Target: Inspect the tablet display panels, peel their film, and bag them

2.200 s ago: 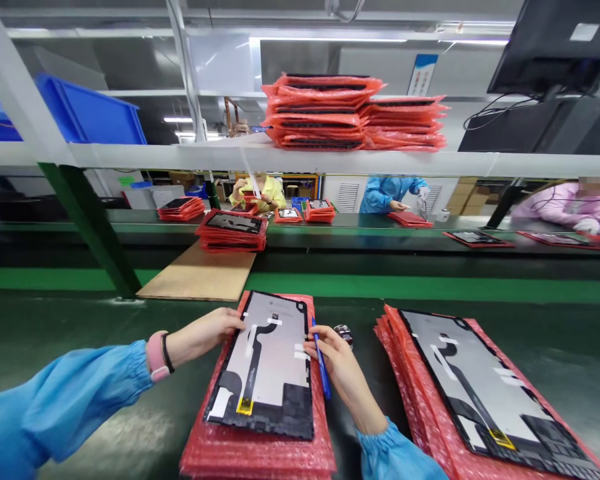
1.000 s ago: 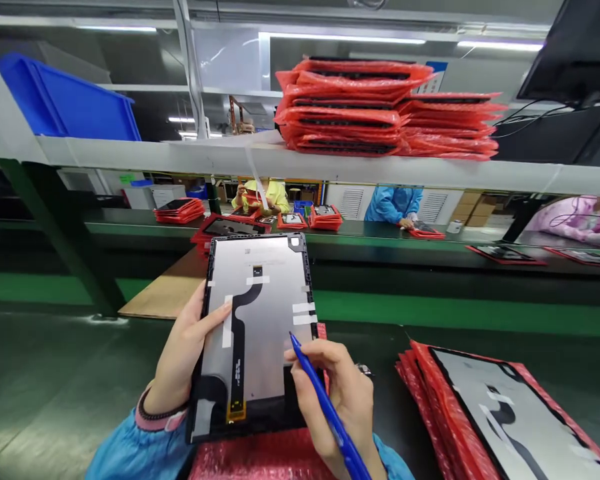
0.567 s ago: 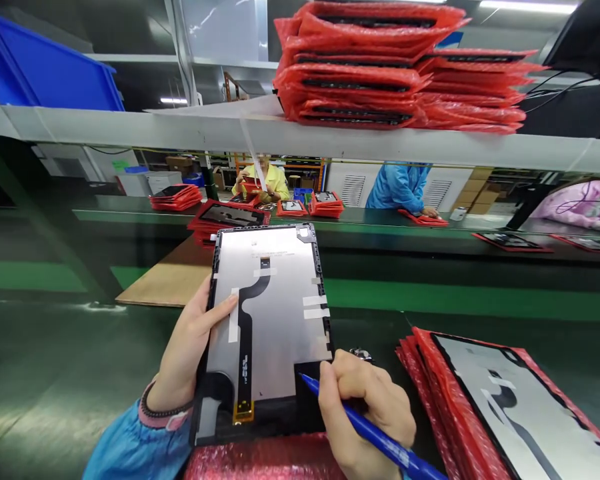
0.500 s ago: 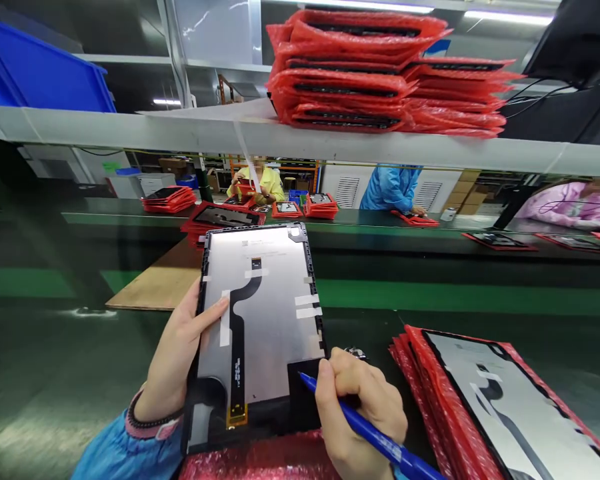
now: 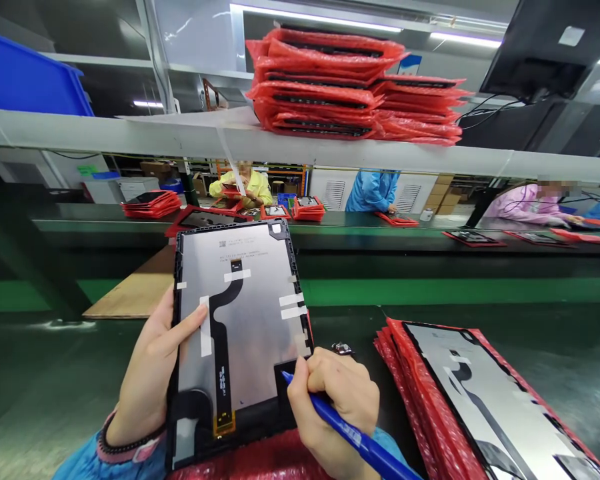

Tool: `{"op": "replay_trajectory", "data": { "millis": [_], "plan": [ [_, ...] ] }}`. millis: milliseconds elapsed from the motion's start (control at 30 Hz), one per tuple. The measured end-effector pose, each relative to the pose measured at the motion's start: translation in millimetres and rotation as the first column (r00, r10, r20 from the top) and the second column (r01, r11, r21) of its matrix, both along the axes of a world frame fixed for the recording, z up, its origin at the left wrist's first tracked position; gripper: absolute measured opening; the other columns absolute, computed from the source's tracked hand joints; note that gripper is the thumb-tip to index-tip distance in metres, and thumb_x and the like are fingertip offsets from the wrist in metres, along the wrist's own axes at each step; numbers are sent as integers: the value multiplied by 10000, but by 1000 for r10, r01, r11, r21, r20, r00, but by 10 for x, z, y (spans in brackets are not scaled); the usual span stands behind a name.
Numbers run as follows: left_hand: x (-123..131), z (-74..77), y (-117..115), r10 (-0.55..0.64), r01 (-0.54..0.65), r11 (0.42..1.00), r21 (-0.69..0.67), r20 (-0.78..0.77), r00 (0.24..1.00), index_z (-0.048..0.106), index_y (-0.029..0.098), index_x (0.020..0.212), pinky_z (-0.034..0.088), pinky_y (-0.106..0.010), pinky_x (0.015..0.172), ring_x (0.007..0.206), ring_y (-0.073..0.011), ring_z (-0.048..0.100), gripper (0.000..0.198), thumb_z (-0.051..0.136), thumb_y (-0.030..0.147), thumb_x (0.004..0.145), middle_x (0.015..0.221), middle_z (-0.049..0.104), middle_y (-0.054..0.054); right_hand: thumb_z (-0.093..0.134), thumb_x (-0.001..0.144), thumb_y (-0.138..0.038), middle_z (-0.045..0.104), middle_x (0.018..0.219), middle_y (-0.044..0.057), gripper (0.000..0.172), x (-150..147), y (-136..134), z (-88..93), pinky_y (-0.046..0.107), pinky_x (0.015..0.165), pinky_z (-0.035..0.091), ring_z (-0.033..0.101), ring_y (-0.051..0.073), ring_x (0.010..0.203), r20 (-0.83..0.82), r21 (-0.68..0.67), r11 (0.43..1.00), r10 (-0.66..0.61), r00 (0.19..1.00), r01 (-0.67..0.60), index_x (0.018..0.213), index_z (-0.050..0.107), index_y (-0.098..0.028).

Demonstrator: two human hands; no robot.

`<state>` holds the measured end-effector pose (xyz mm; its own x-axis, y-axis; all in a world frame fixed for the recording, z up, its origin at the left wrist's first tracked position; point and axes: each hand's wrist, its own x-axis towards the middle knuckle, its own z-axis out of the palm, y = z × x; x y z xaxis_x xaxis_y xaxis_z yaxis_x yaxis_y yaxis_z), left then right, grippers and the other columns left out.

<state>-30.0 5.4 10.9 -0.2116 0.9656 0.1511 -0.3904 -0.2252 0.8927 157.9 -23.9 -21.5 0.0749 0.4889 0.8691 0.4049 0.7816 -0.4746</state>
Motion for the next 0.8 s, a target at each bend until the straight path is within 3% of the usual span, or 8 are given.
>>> {"op": "replay_trajectory", "data": {
  "millis": [167, 267, 367, 467, 567, 700, 733, 800],
  "plan": [
    [-1, -21, 30, -19, 19, 1000, 7, 11, 1000, 503, 319, 1345, 560, -270, 834, 1065, -227, 651, 601, 722, 302, 786, 1258, 643, -15, 594, 788, -1, 347, 520, -74, 369, 2, -1, 7, 240, 468, 300, 316, 68, 441, -73, -8, 1000, -5, 997, 5, 582, 369, -208],
    [-27, -30, 65, -35, 35, 999, 13, 5, 999, 512, 310, 1335, 564, -259, 817, 1061, -224, 653, 593, 726, 299, 781, 1249, 651, -16, 595, 867, -155, 382, 497, -69, 350, 20, 5, 48, 230, 453, 324, 360, 80, 433, -324, -76, 982, 139, 936, -172, 580, 402, -208],
    [-47, -39, 87, -67, 67, 998, -2, 2, 998, 517, 277, 1334, 569, -274, 815, 1035, -241, 667, 617, 743, 312, 760, 1233, 662, -39, 578, 907, -382, 522, 503, -43, 220, 110, 23, 89, 219, 408, 349, 454, 107, 425, -501, -105, 944, 221, 836, -313, 746, 582, -231],
    [-46, -43, 90, -95, 95, 995, -13, 5, 996, 517, 252, 1335, 575, -296, 810, 1022, -264, 675, 640, 755, 315, 744, 1222, 668, -59, 439, 950, -511, 613, 501, -7, 375, 239, 77, 115, 212, 387, 385, 532, 121, 406, -497, -230, 939, 112, 861, -255, 925, 670, -217],
    [-35, -42, 82, -81, 81, 997, 14, -5, 997, 519, 253, 1325, 575, -300, 822, 1072, -271, 653, 620, 748, 312, 752, 1231, 664, -51, 479, 938, -495, 625, 502, 0, 381, 321, 146, 151, 205, 411, 420, 546, 113, 412, -459, -372, 898, 40, 888, -233, 850, 690, -190],
    [-27, -47, 67, -82, 83, 996, 34, -34, 996, 529, 256, 1307, 572, -290, 822, 1084, -262, 647, 586, 739, 307, 762, 1220, 669, -39, 604, 870, -444, 697, 705, 31, 278, 306, 169, 202, 233, 548, 485, 618, 153, 614, -412, -547, 741, 167, 896, -389, 955, 705, -199],
    [-24, -49, 60, -86, 88, 995, 38, -50, 995, 537, 256, 1297, 572, -286, 816, 1078, -260, 649, 572, 737, 311, 763, 1213, 672, -38, 625, 853, -421, 679, 695, 18, 252, 291, 162, 207, 230, 564, 473, 598, 149, 626, -392, -564, 723, 190, 900, -398, 954, 705, -204],
    [-12, -50, 38, -85, 90, 995, 46, -94, 992, 559, 255, 1273, 566, -278, 815, 1070, -254, 651, 545, 736, 316, 762, 1205, 675, -36, 646, 827, -368, 561, 577, -30, 178, 262, 148, 204, 211, 521, 403, 487, 115, 554, -325, -566, 747, 186, 927, -349, 867, 700, -203]
  ]
}}
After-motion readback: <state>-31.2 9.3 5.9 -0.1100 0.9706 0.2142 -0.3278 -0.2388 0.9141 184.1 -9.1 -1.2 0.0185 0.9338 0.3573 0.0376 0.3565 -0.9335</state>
